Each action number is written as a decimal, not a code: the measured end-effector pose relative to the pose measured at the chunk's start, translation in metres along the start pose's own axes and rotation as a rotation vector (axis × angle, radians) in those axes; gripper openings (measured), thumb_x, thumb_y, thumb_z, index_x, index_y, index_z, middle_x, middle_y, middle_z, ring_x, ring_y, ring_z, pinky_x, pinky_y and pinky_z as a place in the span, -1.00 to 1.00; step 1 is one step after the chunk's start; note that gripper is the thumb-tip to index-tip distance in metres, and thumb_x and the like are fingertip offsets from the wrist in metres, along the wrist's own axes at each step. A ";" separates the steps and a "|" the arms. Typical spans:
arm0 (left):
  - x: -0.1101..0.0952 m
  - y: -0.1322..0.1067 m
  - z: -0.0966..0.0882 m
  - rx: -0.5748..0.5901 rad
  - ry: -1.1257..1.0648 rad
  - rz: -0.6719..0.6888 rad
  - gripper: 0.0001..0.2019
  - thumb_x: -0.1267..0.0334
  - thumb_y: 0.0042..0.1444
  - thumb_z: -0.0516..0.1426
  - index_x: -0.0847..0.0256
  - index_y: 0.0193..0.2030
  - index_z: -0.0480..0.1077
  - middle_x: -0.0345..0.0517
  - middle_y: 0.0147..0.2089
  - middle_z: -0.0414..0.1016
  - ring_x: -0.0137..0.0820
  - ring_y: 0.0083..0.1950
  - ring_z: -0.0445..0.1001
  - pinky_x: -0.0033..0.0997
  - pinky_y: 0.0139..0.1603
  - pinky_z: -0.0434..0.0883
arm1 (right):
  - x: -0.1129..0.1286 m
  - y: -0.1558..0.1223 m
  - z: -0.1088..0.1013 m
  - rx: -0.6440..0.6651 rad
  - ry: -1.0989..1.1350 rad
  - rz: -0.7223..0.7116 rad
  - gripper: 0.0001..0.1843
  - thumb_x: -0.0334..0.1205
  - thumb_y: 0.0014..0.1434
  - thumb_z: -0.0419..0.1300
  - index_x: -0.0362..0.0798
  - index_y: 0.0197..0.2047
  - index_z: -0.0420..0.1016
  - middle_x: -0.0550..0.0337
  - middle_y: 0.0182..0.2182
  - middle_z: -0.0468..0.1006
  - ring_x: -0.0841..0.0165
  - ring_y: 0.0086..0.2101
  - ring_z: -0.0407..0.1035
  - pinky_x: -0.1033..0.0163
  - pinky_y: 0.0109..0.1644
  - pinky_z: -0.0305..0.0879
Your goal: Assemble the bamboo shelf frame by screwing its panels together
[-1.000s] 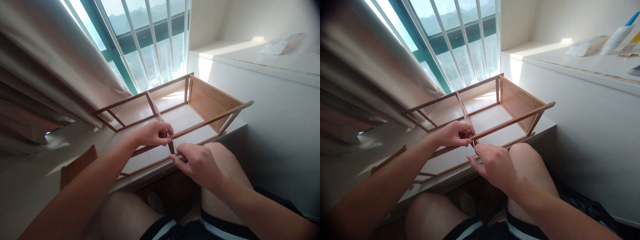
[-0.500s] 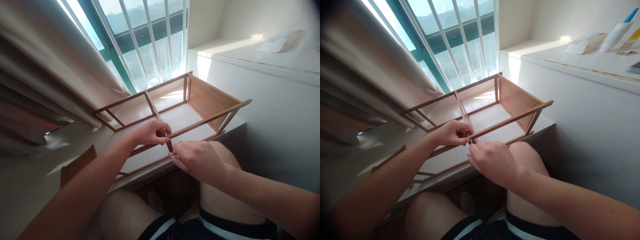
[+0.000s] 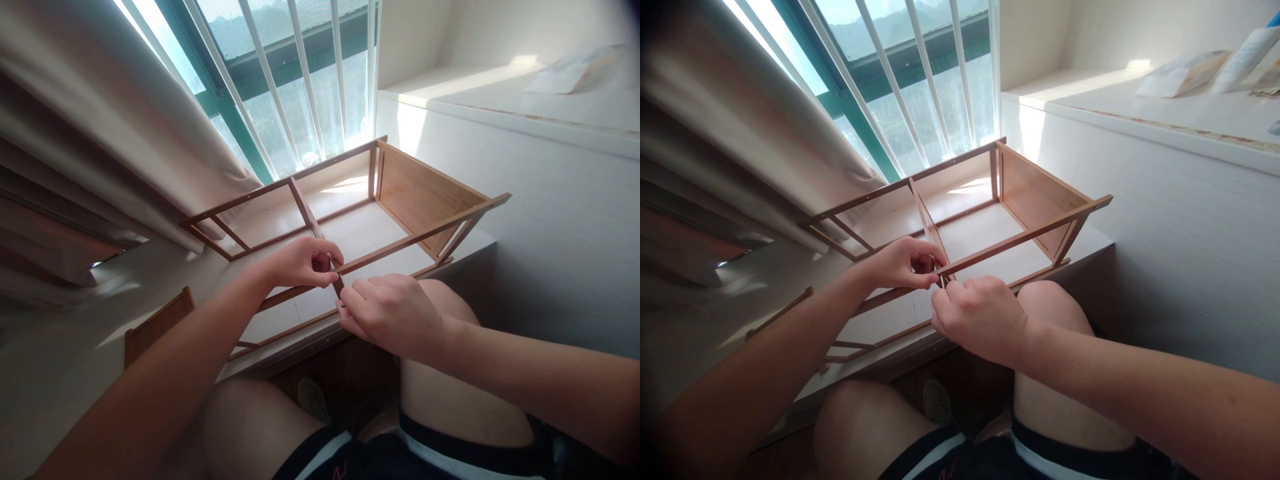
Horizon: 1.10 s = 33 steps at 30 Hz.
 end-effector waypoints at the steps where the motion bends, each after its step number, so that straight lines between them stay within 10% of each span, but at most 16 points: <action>1: 0.000 0.000 0.000 0.000 0.003 0.002 -0.76 0.24 0.04 0.22 0.29 -0.15 0.45 -0.26 -0.55 0.39 -0.56 -0.51 0.31 -0.58 -0.50 0.23 | 0.000 0.000 0.000 -0.003 -0.001 -0.007 -0.78 -0.28 0.20 0.09 -0.05 -0.50 0.31 0.22 -0.60 0.41 0.38 -0.57 0.21 0.17 -0.44 -0.24; 33: -0.003 -0.001 -0.002 -0.004 0.034 -0.009 -0.75 0.21 0.07 0.20 0.28 -0.13 0.46 -0.23 -0.52 0.40 -0.55 -0.50 0.33 -0.57 -0.49 0.23 | -0.018 -0.020 0.025 -0.081 0.535 0.224 -0.90 -0.25 0.30 0.09 -0.06 -0.23 0.41 0.23 -0.43 0.51 0.45 -0.43 0.36 0.34 -0.30 0.18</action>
Point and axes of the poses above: each hand's wrist, its own y-axis towards the middle knuckle, its own z-axis out of the palm, x = y × z, the point moved 10 cm from there along y, towards the middle knuckle
